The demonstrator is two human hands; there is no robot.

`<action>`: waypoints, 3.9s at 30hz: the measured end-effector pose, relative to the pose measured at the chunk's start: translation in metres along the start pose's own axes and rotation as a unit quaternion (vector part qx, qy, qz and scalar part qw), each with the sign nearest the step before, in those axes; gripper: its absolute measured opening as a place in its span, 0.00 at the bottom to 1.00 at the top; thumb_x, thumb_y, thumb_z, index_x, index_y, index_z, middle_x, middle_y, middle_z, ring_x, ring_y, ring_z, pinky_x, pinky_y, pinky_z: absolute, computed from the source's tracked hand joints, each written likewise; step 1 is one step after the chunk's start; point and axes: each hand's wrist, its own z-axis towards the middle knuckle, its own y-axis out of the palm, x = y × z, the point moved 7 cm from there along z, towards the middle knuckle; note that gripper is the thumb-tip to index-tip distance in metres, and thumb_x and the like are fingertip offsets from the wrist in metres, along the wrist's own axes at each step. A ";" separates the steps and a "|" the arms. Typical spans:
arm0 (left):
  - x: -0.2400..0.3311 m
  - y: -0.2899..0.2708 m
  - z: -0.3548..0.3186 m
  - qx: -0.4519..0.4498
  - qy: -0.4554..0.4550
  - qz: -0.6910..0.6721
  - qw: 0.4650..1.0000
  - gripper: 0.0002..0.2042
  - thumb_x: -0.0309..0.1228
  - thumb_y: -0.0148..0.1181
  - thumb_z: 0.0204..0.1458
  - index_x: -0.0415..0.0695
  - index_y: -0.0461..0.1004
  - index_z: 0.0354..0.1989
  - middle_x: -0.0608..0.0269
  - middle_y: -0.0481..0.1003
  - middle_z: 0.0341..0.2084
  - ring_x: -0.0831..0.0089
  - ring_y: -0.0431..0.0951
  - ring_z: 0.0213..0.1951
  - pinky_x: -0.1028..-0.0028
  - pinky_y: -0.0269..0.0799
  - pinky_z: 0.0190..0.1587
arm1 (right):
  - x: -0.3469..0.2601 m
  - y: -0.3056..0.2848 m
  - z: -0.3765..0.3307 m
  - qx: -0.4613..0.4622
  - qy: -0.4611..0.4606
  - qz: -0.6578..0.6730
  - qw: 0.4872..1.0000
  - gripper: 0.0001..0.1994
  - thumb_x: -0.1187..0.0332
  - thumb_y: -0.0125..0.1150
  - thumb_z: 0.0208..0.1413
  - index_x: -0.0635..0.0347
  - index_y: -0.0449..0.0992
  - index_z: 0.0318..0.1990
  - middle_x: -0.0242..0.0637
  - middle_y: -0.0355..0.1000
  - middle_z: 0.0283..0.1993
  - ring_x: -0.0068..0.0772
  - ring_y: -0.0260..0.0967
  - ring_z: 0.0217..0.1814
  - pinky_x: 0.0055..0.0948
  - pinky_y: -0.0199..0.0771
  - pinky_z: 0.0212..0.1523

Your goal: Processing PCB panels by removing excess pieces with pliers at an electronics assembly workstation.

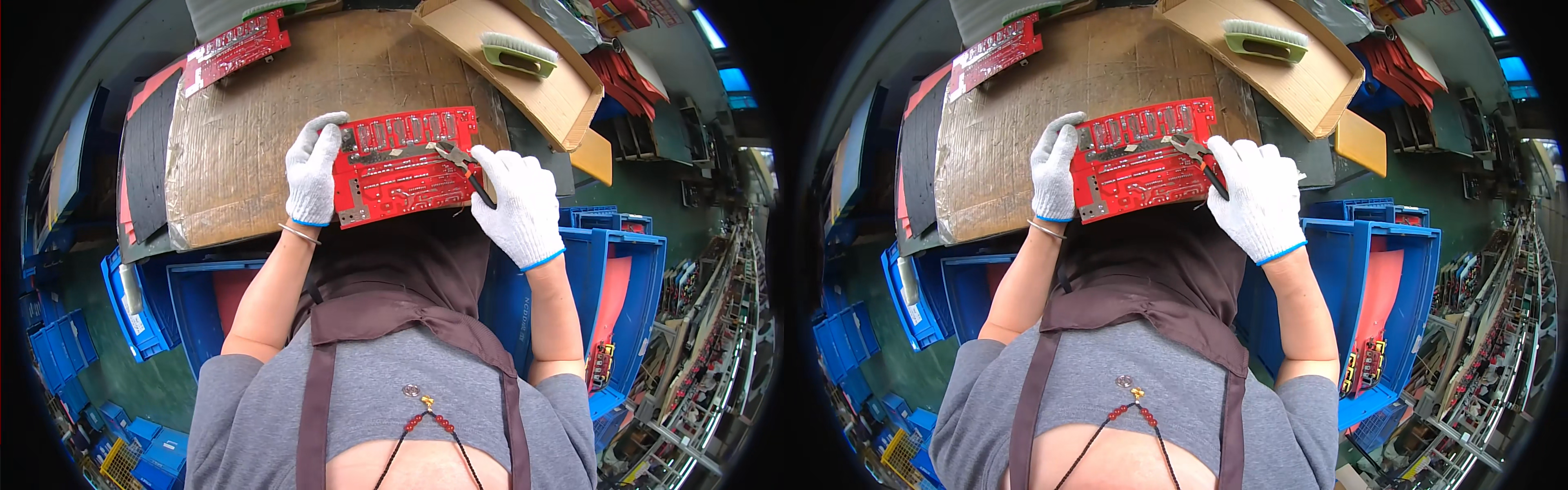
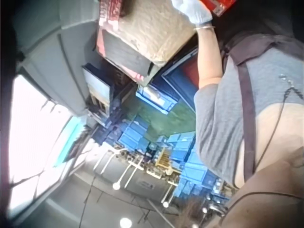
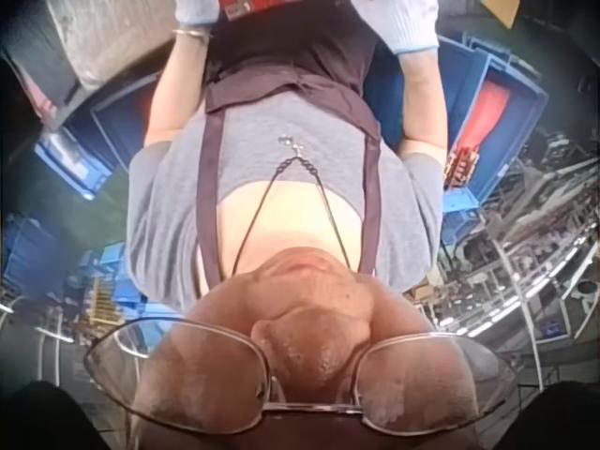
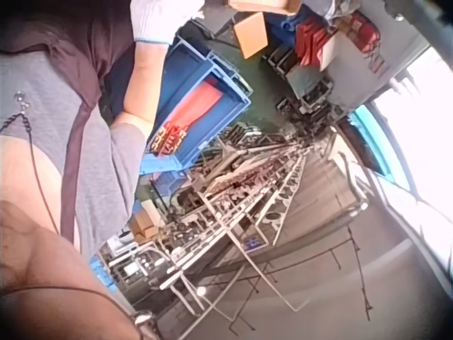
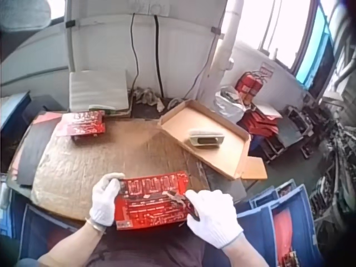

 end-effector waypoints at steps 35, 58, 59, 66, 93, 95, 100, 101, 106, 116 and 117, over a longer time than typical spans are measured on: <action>-0.001 0.000 0.000 0.002 -0.004 -0.011 1.000 0.11 0.28 0.54 0.70 0.37 0.79 0.54 0.66 0.81 0.44 0.82 0.78 0.44 0.77 0.74 0.52 | 0.009 0.010 0.005 0.079 -0.046 0.040 0.995 0.31 0.66 0.74 0.44 0.46 0.76 0.60 0.35 0.74 0.51 0.42 0.70 0.55 0.44 0.66 0.56; 0.000 -0.009 0.001 0.028 0.003 0.000 1.000 0.11 0.30 0.57 0.70 0.39 0.80 0.54 0.65 0.80 0.45 0.79 0.79 0.47 0.75 0.75 0.55 | 0.108 0.044 -0.126 0.189 0.298 0.165 0.921 0.24 0.77 0.66 0.53 0.55 0.79 0.60 0.41 0.79 0.48 0.38 0.79 0.44 0.32 0.79 0.49; 0.002 -0.006 0.000 0.023 -0.001 0.004 1.000 0.12 0.30 0.56 0.70 0.38 0.79 0.54 0.65 0.80 0.45 0.78 0.79 0.48 0.75 0.75 0.55 | 0.117 0.046 -0.137 0.172 0.315 0.162 0.919 0.24 0.76 0.66 0.53 0.55 0.79 0.60 0.42 0.79 0.49 0.39 0.79 0.45 0.33 0.79 0.50; -0.004 -0.001 0.004 0.014 -0.004 -0.001 1.000 0.12 0.30 0.56 0.70 0.38 0.79 0.55 0.64 0.80 0.47 0.78 0.79 0.48 0.74 0.75 0.55 | 0.125 0.053 -0.139 0.015 0.335 0.020 0.942 0.23 0.67 0.66 0.53 0.49 0.78 0.58 0.41 0.77 0.46 0.46 0.77 0.50 0.43 0.78 0.52; -0.008 -0.003 0.004 -0.010 -0.010 0.003 1.000 0.12 0.29 0.54 0.70 0.38 0.78 0.55 0.64 0.81 0.44 0.82 0.79 0.45 0.76 0.76 0.52 | -0.034 0.002 0.010 0.027 0.002 0.018 0.999 0.28 0.67 0.72 0.47 0.44 0.77 0.59 0.35 0.73 0.45 0.42 0.70 0.47 0.42 0.68 0.47; -0.007 -0.002 0.004 -0.011 -0.012 0.009 1.000 0.12 0.29 0.54 0.70 0.38 0.78 0.55 0.64 0.81 0.45 0.82 0.79 0.45 0.76 0.76 0.52 | -0.038 0.002 0.011 0.041 -0.012 0.003 0.999 0.27 0.65 0.73 0.45 0.43 0.76 0.58 0.33 0.71 0.44 0.39 0.69 0.46 0.41 0.65 0.45; -0.006 -0.002 0.004 -0.011 -0.005 0.007 1.000 0.11 0.28 0.54 0.70 0.38 0.78 0.55 0.64 0.81 0.45 0.82 0.79 0.45 0.76 0.76 0.52 | -0.043 0.000 0.016 0.014 -0.031 -0.032 0.999 0.29 0.65 0.73 0.45 0.44 0.75 0.59 0.33 0.69 0.44 0.38 0.67 0.47 0.41 0.63 0.45; -0.007 -0.002 0.004 -0.011 -0.006 0.006 1.000 0.11 0.28 0.54 0.70 0.38 0.78 0.55 0.64 0.81 0.45 0.82 0.79 0.45 0.76 0.76 0.52 | -0.042 0.000 0.016 0.014 -0.031 -0.032 0.999 0.29 0.65 0.73 0.45 0.44 0.75 0.59 0.33 0.69 0.44 0.38 0.67 0.47 0.41 0.63 0.45; -0.006 -0.002 0.004 -0.007 -0.001 0.015 1.000 0.11 0.28 0.54 0.70 0.38 0.78 0.55 0.64 0.81 0.45 0.82 0.79 0.45 0.77 0.76 0.52 | -0.041 0.001 0.020 -0.009 -0.041 -0.045 0.998 0.28 0.68 0.70 0.49 0.43 0.75 0.61 0.33 0.72 0.44 0.40 0.69 0.48 0.40 0.67 0.48; -0.006 -0.002 0.003 -0.007 -0.011 0.000 1.000 0.12 0.28 0.54 0.70 0.38 0.78 0.55 0.64 0.81 0.44 0.82 0.79 0.45 0.76 0.76 0.52 | -0.030 0.013 0.019 0.022 -0.073 0.005 0.997 0.29 0.70 0.71 0.47 0.45 0.76 0.61 0.31 0.74 0.43 0.40 0.69 0.47 0.40 0.66 0.47; -0.007 -0.002 0.003 -0.008 -0.014 -0.004 1.000 0.12 0.28 0.54 0.70 0.38 0.78 0.55 0.64 0.81 0.44 0.81 0.79 0.45 0.76 0.76 0.52 | -0.029 0.014 0.019 0.029 -0.076 0.006 0.997 0.29 0.70 0.71 0.47 0.45 0.76 0.61 0.31 0.75 0.44 0.40 0.69 0.48 0.40 0.66 0.48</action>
